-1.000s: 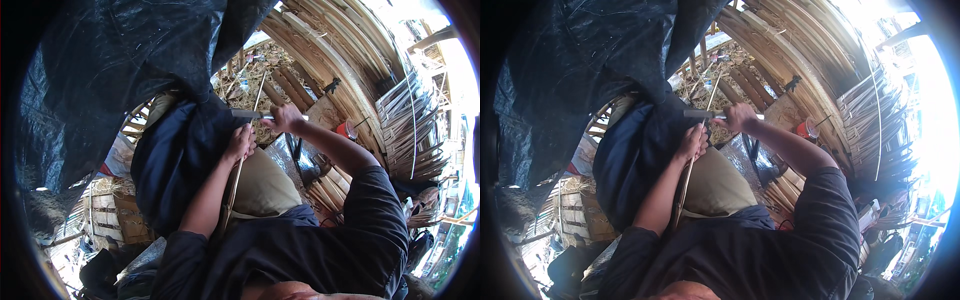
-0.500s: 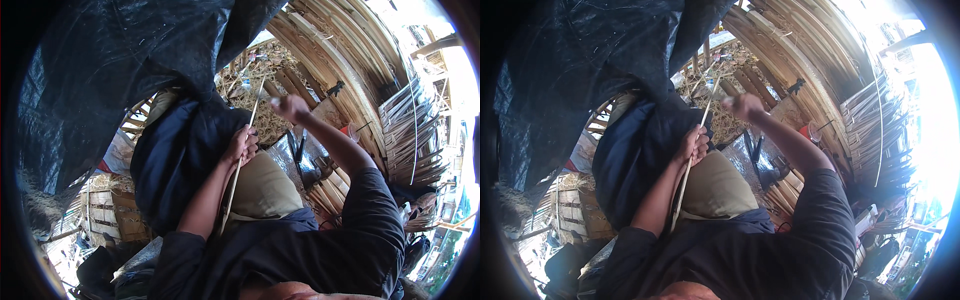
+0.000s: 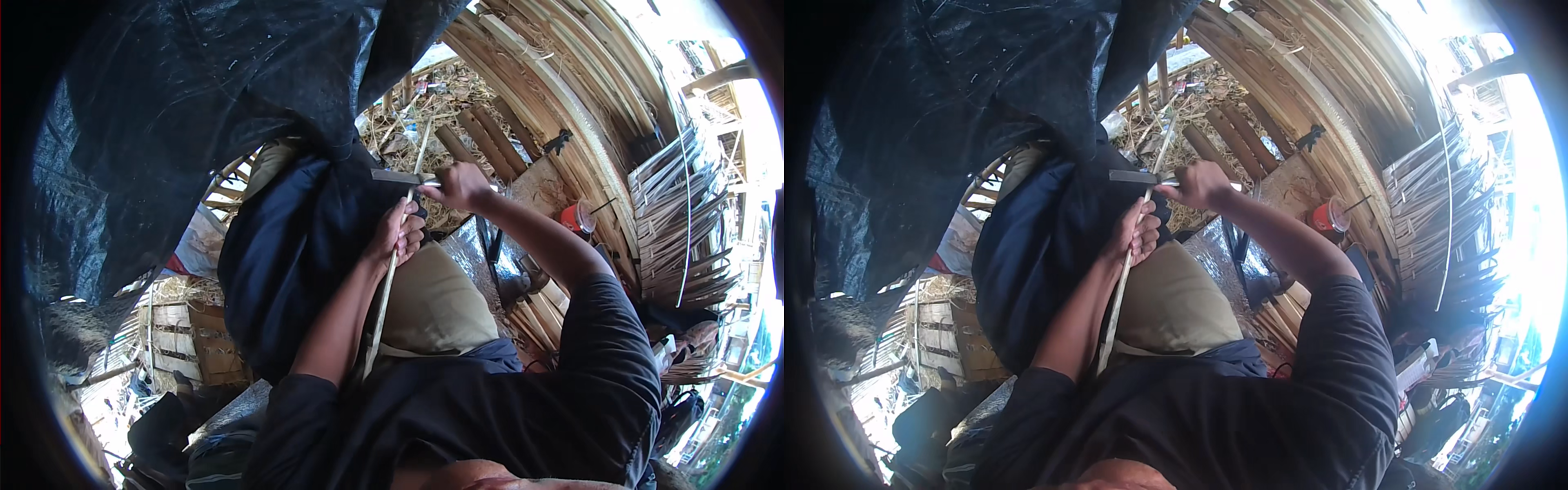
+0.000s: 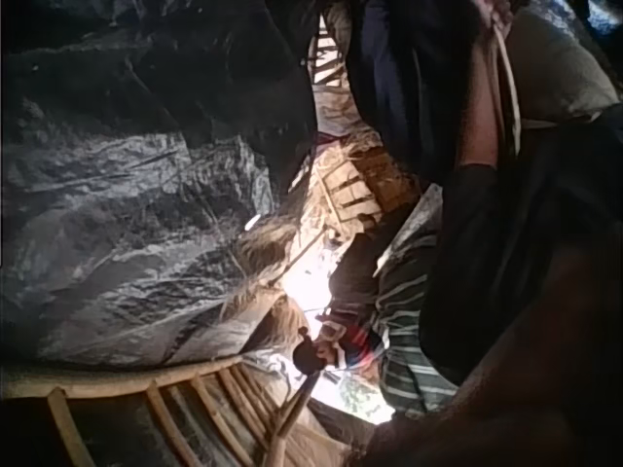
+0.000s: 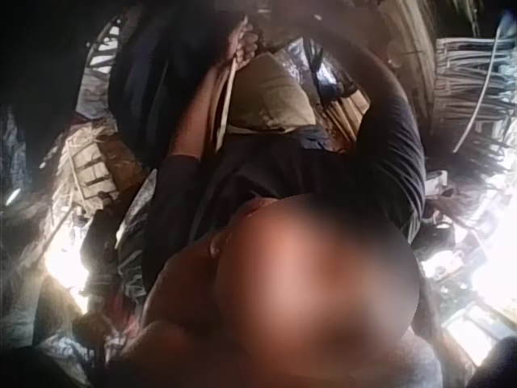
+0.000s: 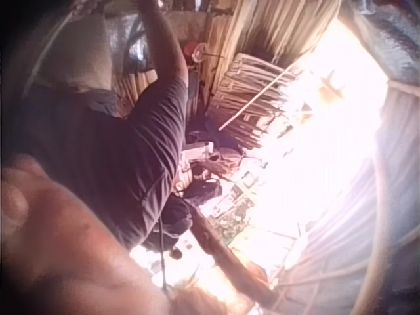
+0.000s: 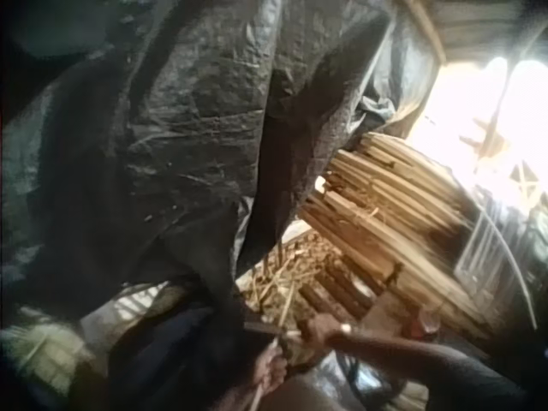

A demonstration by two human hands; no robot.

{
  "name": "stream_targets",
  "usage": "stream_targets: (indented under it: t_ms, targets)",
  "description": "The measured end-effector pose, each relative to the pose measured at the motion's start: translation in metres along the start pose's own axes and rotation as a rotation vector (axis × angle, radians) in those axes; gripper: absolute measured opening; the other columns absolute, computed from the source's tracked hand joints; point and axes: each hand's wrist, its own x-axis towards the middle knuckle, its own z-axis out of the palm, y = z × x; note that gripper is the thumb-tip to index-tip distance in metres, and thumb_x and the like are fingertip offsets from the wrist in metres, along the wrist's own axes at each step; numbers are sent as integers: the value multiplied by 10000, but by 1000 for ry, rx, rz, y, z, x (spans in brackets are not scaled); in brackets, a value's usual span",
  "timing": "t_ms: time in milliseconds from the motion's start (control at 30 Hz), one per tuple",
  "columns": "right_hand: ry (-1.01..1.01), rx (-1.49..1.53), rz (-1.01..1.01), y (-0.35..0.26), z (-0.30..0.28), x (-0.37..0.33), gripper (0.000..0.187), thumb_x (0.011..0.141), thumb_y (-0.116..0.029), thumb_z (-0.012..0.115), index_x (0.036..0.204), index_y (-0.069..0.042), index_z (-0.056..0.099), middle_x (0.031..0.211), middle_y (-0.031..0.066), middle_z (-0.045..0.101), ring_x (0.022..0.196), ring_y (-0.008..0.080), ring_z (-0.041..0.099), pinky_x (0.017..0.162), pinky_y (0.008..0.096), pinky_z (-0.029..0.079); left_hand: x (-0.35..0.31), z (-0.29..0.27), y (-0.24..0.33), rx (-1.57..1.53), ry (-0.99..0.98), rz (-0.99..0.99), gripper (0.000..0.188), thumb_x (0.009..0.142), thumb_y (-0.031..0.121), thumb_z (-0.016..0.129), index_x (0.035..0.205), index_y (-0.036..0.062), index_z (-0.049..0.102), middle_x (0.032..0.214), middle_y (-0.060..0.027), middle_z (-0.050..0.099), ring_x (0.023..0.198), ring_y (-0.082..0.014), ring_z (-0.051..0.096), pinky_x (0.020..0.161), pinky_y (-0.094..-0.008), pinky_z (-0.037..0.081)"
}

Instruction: The person uses a knife to shave thin strips from a wooden rod by hand.

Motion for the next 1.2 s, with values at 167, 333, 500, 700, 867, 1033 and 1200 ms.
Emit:
stream_targets:
  t_ms: [167, 333, 500, 700, 867, 1033, 1200]
  targets:
    - [127, -14, 387, 68, -6, 37, 642, 909, -692, 461, 880, -118, 748, 635, 120, 659, 622, 282, 694, 550, 450, 549, 0, 2, -1, 162, -40, -45, 288, 1047, 438, 416, 878, 208, 450, 520, 80, 311, 354, -29, 282, 312, -192, 239]
    - [62, -94, -124, 19, -7, 9, 644, 905, -691, 489, 822, -99, 727, 618, 123, 648, 538, 287, 657, 490, 459, 524, 1, 0, 5, 86, -31, -16, 283, 1051, 420, 417, 860, 214, 441, 488, 92, 301, 327, -32, 255, 300, -193, 223]
    - [-84, 25, 439, 75, -41, 39, 696, 945, -691, 374, 1242, -101, 595, 952, 199, 695, 862, 316, 712, 769, 430, 577, 7, 1, 2, 178, -61, -38, 290, 1042, 445, 426, 871, 212, 444, 510, 81, 315, 337, -36, 275, 295, -201, 249]
    - [-236, -105, 290, 36, -60, 29, 755, 923, -696, 427, 1386, -105, 498, 942, 182, 705, 895, 326, 710, 819, 424, 570, -3, -2, 3, 182, -66, -6, 289, 1040, 443, 429, 849, 227, 434, 479, 90, 292, 318, -29, 245, 293, -196, 217]
    - [104, 35, 595, 121, -66, 33, 732, 889, -691, 492, 1224, -53, 618, 926, 197, 716, 940, 354, 700, 826, 468, 539, 2, 9, 4, 221, -68, -26, 285, 1042, 435, 427, 856, 220, 439, 480, 88, 294, 319, -29, 246, 296, -191, 217]
    - [53, 619, 683, 87, -48, 28, 688, 868, -683, 569, 1106, -41, 632, 706, 105, 635, 686, 211, 671, 590, 377, 533, 1, 6, 5, 187, -72, -9, 278, 1047, 423, 421, 867, 212, 443, 483, 88, 294, 327, -30, 252, 301, -184, 219]
    - [-76, 672, 369, 44, -39, 6, 413, 881, -455, 697, 985, -58, 657, 691, 72, 621, 629, 173, 640, 582, 343, 510, 2, 6, 9, 159, -84, -38, 286, 1053, 423, 400, 867, 210, 439, 486, 84, 292, 329, -29, 247, 293, -188, 229]
